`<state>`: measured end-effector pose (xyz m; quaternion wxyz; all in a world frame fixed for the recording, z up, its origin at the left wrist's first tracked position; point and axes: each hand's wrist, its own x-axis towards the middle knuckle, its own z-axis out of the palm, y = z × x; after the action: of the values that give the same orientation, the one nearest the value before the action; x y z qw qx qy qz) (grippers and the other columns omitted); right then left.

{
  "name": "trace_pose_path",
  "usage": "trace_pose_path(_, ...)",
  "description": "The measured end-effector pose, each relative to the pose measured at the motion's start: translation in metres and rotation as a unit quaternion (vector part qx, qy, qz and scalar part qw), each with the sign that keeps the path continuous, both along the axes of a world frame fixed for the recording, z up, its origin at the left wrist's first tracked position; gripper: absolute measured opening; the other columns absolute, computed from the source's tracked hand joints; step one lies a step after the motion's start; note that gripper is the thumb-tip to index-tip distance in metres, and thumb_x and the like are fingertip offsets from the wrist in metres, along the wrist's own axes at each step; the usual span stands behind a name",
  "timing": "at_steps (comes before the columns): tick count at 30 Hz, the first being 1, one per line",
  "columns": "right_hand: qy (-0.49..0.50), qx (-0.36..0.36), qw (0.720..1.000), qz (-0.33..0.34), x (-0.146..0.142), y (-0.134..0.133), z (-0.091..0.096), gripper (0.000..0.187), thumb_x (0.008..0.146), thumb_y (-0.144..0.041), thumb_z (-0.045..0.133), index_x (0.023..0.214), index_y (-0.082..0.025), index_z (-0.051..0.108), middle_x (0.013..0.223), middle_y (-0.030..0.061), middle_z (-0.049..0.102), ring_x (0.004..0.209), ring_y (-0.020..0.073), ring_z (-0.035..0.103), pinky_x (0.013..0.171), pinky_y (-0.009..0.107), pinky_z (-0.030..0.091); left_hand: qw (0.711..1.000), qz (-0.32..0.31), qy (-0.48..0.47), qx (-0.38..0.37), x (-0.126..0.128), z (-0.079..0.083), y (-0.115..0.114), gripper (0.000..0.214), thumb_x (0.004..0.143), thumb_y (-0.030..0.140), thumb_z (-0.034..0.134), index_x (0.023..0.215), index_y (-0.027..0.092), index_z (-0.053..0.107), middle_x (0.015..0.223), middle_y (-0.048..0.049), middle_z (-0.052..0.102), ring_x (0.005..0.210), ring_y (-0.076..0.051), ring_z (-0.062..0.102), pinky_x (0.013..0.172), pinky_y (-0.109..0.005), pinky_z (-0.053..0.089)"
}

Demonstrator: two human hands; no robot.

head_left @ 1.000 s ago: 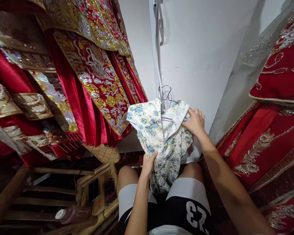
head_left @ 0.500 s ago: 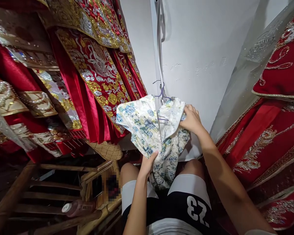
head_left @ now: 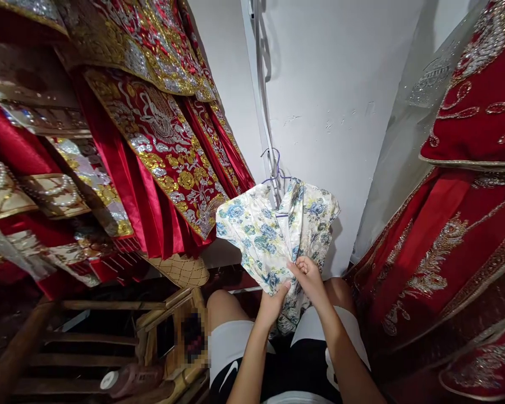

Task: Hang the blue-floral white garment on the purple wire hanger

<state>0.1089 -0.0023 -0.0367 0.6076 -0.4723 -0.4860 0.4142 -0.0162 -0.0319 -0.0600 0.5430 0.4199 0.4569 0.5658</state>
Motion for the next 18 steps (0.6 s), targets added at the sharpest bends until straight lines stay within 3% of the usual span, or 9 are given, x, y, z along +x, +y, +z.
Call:
trace_pose_path(4, -0.064, 0.005, 0.994, 0.086, 0.016, 0.000, 0.004, 0.052, 0.083, -0.063, 0.064, 0.062, -0.024, 0.038, 0.059, -0.0057, 0.031, 0.056, 0.0136, 0.032, 0.055, 0.029, 0.026, 1.000, 0.006, -0.002, -0.006, -0.001, 0.005, 0.000, 0.063, 0.063, 0.039, 0.089, 0.120, 0.019, 0.073, 0.129, -0.0154, 0.072, 0.135, -0.035, 0.057, 0.122, -0.048, 0.032)
trace_pose_path(9, -0.025, -0.022, 0.994, 0.100, 0.023, -0.009, 0.015, 0.047, 0.085, -0.065, 0.058, 0.065, -0.022, 0.055, 0.060, -0.0019, 0.044, 0.058, 0.0165, 0.040, 0.057, 0.030, 0.031, 0.999, 0.032, 0.003, -0.010, -0.001, -0.002, 0.003, 0.065, 0.064, 0.042, 0.088, 0.121, 0.018, 0.069, 0.126, -0.0159, 0.072, 0.133, -0.036, 0.057, 0.119, -0.049, 0.035)
trace_pose_path(12, 0.022, -0.045, 0.996, 0.079, 0.024, -0.011, 0.020, 0.040, 0.081, -0.059, 0.061, 0.063, -0.023, 0.060, 0.058, -0.0008, 0.045, 0.056, 0.0169, 0.039, 0.055, 0.032, 0.030, 0.983, 0.178, 0.038, 0.024, -0.004, -0.004, 0.002, 0.072, 0.068, 0.041, 0.083, 0.132, 0.019, 0.057, 0.135, -0.0162, 0.063, 0.133, -0.035, 0.055, 0.115, -0.045, 0.039)
trace_pose_path(15, 0.047, -0.065, 0.993, 0.091, 0.021, -0.014, 0.026, 0.030, 0.078, -0.050, 0.061, 0.063, -0.024, 0.063, 0.057, 0.0001, 0.051, 0.053, 0.0166, 0.039, 0.053, 0.032, 0.028, 0.933, 0.333, 0.100, 0.090, -0.003, 0.004, -0.003, 0.073, 0.076, 0.036, 0.076, 0.140, 0.024, 0.043, 0.143, -0.0148, 0.051, 0.134, -0.030, 0.050, 0.112, -0.041, 0.040)
trace_pose_path(16, 0.053, -0.071, 0.991, 0.102, 0.020, -0.016, 0.029, 0.027, 0.077, -0.047, 0.060, 0.063, -0.024, 0.064, 0.057, 0.0003, 0.053, 0.052, 0.0162, 0.039, 0.053, 0.032, 0.027, 0.926, 0.339, 0.121, 0.113, -0.001, 0.007, -0.005, 0.064, 0.079, 0.035, 0.074, 0.136, 0.025, 0.046, 0.140, -0.0135, 0.051, 0.132, -0.029, 0.050, 0.111, -0.040, 0.040)
trace_pose_path(18, 0.067, -0.085, 0.985, 0.132, 0.016, -0.020, 0.032, 0.025, 0.074, -0.044, 0.060, 0.064, -0.022, 0.065, 0.057, 0.0009, 0.057, 0.049, 0.0147, 0.039, 0.051, 0.031, 0.025, 0.942, 0.258, 0.152, 0.148, 0.008, 0.014, -0.007, 0.040, 0.082, 0.032, 0.070, 0.120, 0.025, 0.058, 0.126, -0.0108, 0.059, 0.124, -0.028, 0.055, 0.108, -0.038, 0.040)
